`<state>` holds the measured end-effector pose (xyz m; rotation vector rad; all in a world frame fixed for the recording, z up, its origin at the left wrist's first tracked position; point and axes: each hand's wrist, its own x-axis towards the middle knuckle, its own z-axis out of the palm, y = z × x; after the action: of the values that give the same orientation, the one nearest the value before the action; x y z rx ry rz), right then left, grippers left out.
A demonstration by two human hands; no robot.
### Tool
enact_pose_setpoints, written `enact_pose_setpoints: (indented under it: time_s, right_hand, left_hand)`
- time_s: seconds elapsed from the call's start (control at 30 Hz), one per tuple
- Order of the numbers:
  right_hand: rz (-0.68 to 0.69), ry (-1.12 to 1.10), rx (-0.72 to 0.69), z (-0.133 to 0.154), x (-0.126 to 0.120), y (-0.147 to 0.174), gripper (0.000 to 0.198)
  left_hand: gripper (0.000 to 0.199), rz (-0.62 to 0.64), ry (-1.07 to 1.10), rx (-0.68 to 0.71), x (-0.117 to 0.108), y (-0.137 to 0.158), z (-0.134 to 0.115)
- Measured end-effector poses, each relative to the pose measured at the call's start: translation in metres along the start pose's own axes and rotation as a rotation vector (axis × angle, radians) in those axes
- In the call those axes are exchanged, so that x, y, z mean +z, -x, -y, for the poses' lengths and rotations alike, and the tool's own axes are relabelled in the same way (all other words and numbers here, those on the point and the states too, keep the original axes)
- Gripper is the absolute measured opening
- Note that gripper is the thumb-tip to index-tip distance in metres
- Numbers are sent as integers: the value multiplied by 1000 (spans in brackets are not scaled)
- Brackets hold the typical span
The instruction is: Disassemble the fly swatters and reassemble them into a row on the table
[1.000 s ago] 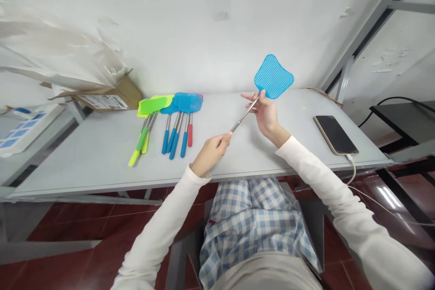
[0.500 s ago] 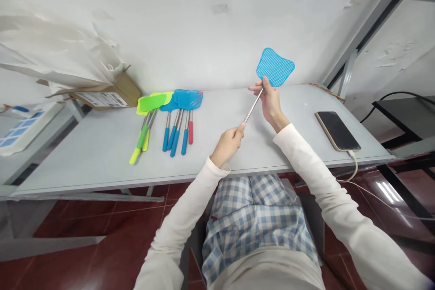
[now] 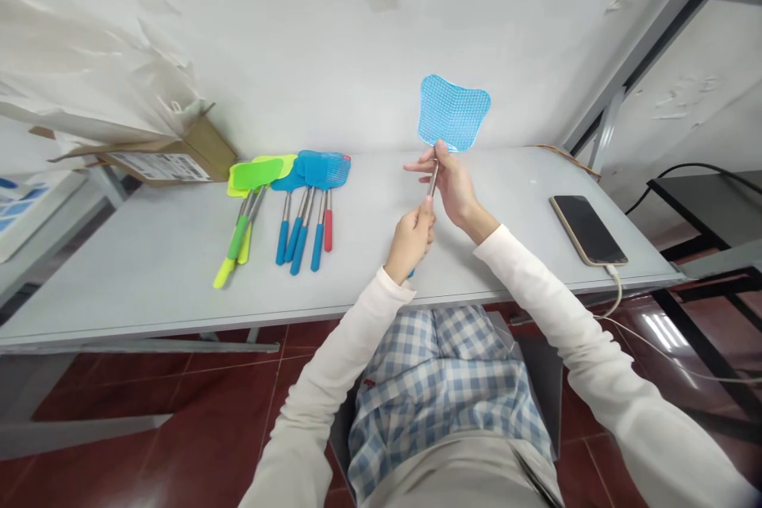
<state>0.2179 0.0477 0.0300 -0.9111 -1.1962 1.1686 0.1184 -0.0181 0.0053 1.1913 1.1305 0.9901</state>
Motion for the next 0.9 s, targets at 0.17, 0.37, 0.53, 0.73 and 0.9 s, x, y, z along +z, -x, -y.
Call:
enact_pose_setpoints:
  time_s: [0.17, 0.37, 0.53, 0.73, 0.9]
  right_hand:
    - [134, -7, 102, 5, -9, -17, 62]
    - [42, 40, 97, -4, -2, -8, 60]
    - [-27, 54, 95, -12, 5, 4, 63]
    - [86, 59, 146, -20, 3, 2, 64]
    - [60, 114, 97, -29, 31, -4, 70]
  left_hand:
    - [44, 0, 99, -73, 2, 4, -1]
    - [45, 29, 159, -120, 0, 6, 3]
    - [45, 63, 152, -139, -5, 9, 12]
    - [26, 66, 159, -80, -32, 26, 19]
    - [19, -77, 11, 68, -62, 34, 18]
